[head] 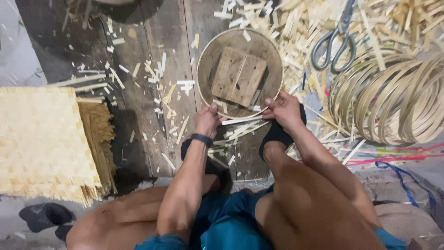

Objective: The person sits on the floor and repeatedly assembles circular woven basket bases. They place a pre-woven square mat onto a wooden mold, fit a bamboo ring over it, and trim the excess matting with scissors. The finished bases are stacked nearby.

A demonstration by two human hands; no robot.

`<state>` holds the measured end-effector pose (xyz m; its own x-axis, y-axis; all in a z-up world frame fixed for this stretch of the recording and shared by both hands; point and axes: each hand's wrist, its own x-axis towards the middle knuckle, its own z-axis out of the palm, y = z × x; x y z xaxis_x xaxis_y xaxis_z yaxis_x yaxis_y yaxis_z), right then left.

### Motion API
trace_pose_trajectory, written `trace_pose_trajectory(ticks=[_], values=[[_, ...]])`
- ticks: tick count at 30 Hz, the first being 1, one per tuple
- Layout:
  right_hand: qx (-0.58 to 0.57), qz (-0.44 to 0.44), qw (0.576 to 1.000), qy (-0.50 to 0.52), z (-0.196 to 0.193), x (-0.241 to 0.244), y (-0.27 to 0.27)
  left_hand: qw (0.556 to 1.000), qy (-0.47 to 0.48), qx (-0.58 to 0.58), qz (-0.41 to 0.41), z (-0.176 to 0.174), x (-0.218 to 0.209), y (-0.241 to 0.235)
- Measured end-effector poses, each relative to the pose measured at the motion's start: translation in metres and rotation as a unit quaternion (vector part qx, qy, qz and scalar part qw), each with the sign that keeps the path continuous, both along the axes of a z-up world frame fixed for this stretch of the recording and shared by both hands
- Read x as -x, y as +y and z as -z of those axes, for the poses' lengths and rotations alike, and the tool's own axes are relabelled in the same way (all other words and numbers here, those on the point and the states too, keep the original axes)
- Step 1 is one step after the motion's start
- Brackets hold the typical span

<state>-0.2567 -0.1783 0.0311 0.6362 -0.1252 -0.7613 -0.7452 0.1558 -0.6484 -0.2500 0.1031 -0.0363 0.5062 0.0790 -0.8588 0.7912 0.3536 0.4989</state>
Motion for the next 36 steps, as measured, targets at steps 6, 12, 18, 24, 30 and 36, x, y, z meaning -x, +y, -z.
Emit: trace_pose_trajectory(ticks=[6, 12, 18, 24, 30, 36], values=[[0.276, -0.132, 0.934, -0.183, -0.043, -0.042, -0.011, 0.842, -0.272, -0.331, 0.329, -0.098, -0.072, 0.029], [0.226, -0.107, 0.933, -0.259, -0.084, -0.105, 0.018, 0.695, -0.559, -0.367, 0.264, -0.257, -0.118, -0.063], [0.206, -0.016, 0.954, -0.217, -0.098, -0.113, 0.024, 0.73, -0.515, -0.375, 0.248, -0.254, -0.132, -0.097], [0.119, 0.028, 0.961, -0.248, -0.117, -0.101, 0.022, 0.7, -0.519, -0.411, 0.268, -0.233, -0.144, -0.092], [0.096, 0.011, 0.962, -0.254, -0.108, -0.083, 0.003, 0.728, -0.452, -0.445, 0.26, -0.201, -0.15, -0.075], [-0.331, 0.127, 0.894, -0.274, -0.054, -0.045, -0.027, 0.745, -0.454, -0.467, 0.143, -0.157, -0.168, 0.007]])
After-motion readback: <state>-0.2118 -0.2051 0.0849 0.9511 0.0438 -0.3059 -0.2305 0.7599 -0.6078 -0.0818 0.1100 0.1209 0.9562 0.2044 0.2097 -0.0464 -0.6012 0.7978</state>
